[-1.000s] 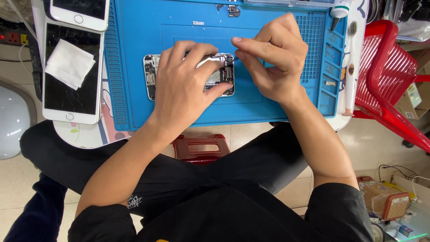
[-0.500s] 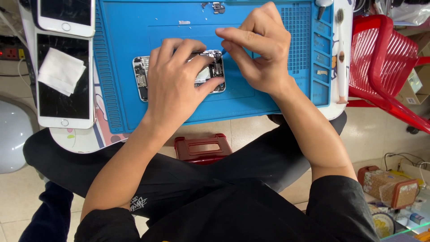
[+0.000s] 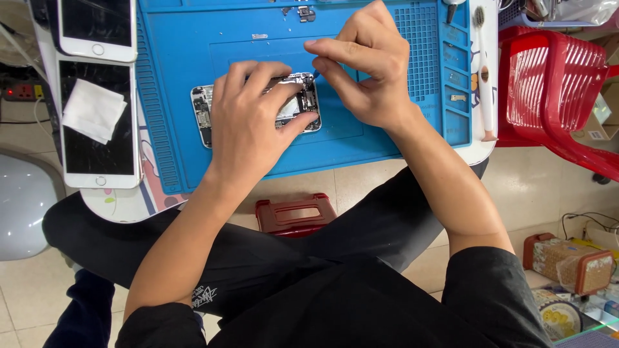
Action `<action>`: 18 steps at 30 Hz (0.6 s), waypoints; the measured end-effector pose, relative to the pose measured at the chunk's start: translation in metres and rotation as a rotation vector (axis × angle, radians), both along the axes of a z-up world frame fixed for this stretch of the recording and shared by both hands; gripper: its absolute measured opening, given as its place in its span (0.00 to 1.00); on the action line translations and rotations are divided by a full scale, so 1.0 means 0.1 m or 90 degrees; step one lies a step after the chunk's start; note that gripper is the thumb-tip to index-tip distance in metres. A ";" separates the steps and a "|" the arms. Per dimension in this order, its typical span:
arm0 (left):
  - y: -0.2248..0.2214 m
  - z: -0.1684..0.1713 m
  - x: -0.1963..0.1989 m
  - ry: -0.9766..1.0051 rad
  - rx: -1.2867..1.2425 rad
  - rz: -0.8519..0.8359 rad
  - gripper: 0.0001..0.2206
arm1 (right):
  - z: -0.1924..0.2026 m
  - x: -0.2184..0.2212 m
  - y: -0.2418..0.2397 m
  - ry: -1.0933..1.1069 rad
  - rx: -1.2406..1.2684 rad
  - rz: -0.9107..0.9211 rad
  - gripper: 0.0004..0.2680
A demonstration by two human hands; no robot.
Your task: Assembling internal components of a smartphone using tweezers and a screwdriver on a repair mat.
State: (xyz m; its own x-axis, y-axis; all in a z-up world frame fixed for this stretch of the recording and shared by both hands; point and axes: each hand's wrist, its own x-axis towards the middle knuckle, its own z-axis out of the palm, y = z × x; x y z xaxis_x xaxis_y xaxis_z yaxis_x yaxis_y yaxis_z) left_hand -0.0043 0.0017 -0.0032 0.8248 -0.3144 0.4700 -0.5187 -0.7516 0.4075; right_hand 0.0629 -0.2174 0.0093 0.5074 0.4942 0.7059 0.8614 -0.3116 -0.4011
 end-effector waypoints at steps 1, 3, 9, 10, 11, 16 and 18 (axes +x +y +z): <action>0.01 0.00 0.01 -0.003 0.002 0.003 0.18 | 0.03 -0.01 0.02 -0.003 0.002 0.003 0.10; 0.01 -0.01 -0.01 -0.002 0.002 0.000 0.18 | 0.10 -0.04 0.06 -0.001 -0.009 0.006 0.07; 0.00 -0.01 0.00 0.007 -0.011 -0.006 0.17 | 0.04 -0.03 0.05 0.005 -0.003 -0.008 0.08; 0.00 -0.01 0.00 0.005 -0.011 -0.004 0.17 | 0.04 -0.02 0.04 0.003 -0.003 -0.005 0.08; 0.00 -0.01 0.00 0.008 -0.015 -0.005 0.17 | 0.03 -0.01 0.04 0.000 -0.002 -0.002 0.08; -0.01 -0.03 -0.01 0.001 -0.009 -0.001 0.17 | 0.02 -0.04 0.02 0.009 0.000 -0.002 0.08; 0.00 -0.03 0.00 0.003 -0.014 -0.002 0.17 | 0.03 -0.02 0.03 0.003 0.006 -0.001 0.08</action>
